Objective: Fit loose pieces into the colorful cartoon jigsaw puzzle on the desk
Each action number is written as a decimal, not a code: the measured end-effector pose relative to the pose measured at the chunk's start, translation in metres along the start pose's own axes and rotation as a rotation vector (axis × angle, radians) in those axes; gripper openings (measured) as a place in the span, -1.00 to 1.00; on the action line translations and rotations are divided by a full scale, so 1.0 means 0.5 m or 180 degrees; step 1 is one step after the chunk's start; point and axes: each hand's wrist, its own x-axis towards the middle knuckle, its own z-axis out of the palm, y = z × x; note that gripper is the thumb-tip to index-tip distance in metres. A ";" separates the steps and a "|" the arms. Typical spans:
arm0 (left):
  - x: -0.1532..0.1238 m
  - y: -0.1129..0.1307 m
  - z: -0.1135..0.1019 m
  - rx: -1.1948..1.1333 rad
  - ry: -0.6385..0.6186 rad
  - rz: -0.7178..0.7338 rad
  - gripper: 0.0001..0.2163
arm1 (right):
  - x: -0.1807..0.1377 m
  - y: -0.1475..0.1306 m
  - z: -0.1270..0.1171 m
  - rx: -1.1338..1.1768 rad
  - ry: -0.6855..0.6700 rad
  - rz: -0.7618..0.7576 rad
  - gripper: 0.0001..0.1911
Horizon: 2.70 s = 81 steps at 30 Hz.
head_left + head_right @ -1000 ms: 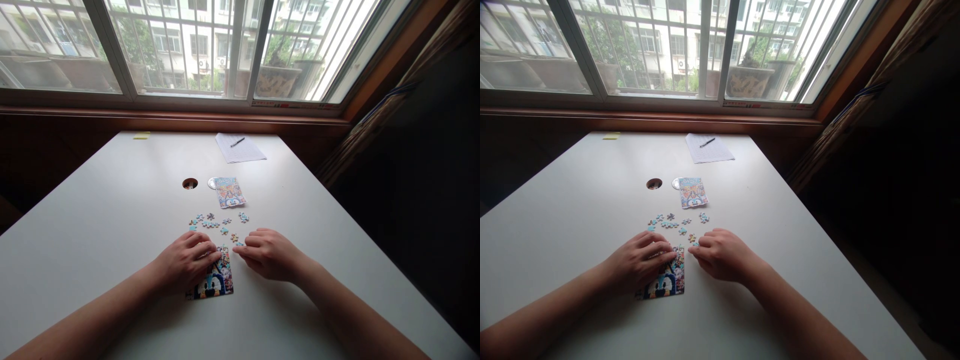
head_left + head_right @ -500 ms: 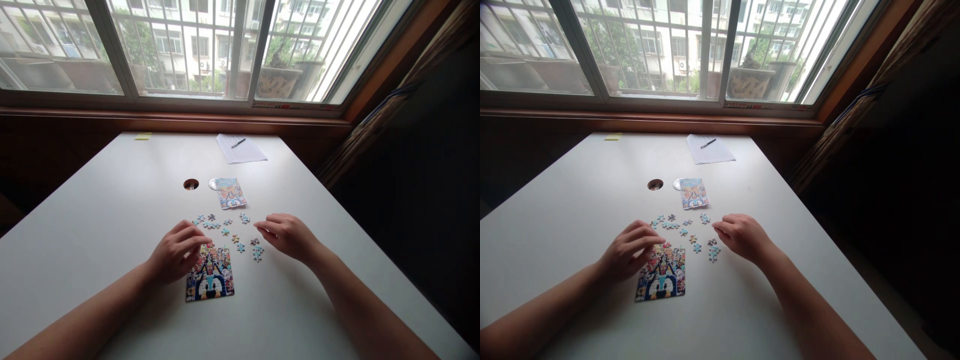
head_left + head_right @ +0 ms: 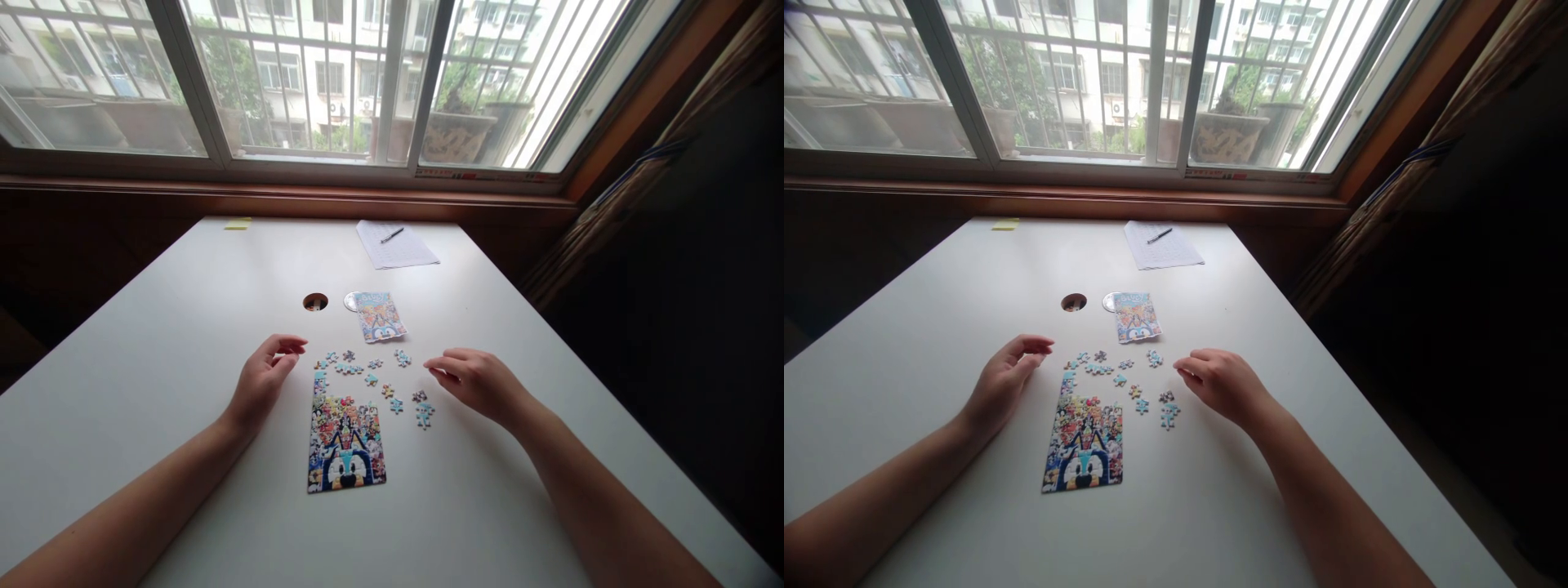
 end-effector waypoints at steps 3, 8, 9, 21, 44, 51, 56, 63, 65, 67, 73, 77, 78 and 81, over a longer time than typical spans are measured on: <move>0.003 -0.001 -0.002 0.0078 -0.0066 -0.0092 -0.75 | 0.000 0.000 -0.003 0.0059 -0.0062 -0.0006 -0.75; 0.009 0.006 -0.009 0.0384 -0.0346 -0.0020 -0.72 | 0.000 -0.002 -0.005 0.0192 -0.0095 0.0039 -0.76; 0.010 0.007 -0.010 0.0451 -0.0421 0.0007 -0.71 | 0.000 -0.003 -0.005 0.0198 -0.0107 0.0055 -0.76; 0.012 0.003 -0.009 0.1011 -0.0838 0.0320 -0.73 | -0.004 0.002 -0.010 0.0257 -0.0170 0.0094 -0.79; 0.009 0.002 -0.003 0.1345 -0.0903 0.0549 -0.73 | 0.006 -0.018 0.030 0.0299 -0.0468 0.0254 -0.58; 0.009 0.000 -0.003 0.1341 -0.0898 0.0674 -0.73 | 0.006 -0.021 0.026 0.0427 -0.0411 0.0197 -0.61; 0.008 -0.001 -0.002 0.1350 -0.0911 0.0684 -0.75 | 0.006 -0.023 0.025 0.0430 -0.0444 0.0188 -0.63; 0.010 -0.002 -0.002 0.1415 -0.0939 0.0696 -0.75 | 0.008 -0.019 0.015 0.0504 -0.0506 0.0215 -0.65; 0.010 -0.003 -0.001 0.1433 -0.0957 0.0680 -0.75 | 0.008 -0.016 0.010 0.0594 -0.0515 0.0249 -0.66; 0.010 -0.004 -0.001 0.1447 -0.0981 0.0667 -0.75 | 0.008 -0.013 0.003 0.0727 -0.0506 0.0273 -0.68; 0.010 -0.004 -0.001 0.1467 -0.0986 0.0667 -0.76 | 0.008 -0.016 -0.015 0.1218 -0.0687 0.0226 -0.80; 0.009 -0.003 0.000 0.1481 -0.0999 0.0592 -0.76 | 0.009 -0.019 -0.018 0.1550 -0.0900 0.0239 -0.82; 0.008 -0.002 0.000 0.1480 -0.0999 0.0590 -0.76 | 0.008 -0.019 -0.017 0.1612 -0.0925 0.0248 -0.82; 0.008 -0.001 0.000 0.1484 -0.0983 0.0609 -0.77 | 0.008 -0.018 -0.015 0.1689 -0.0965 0.0280 -0.83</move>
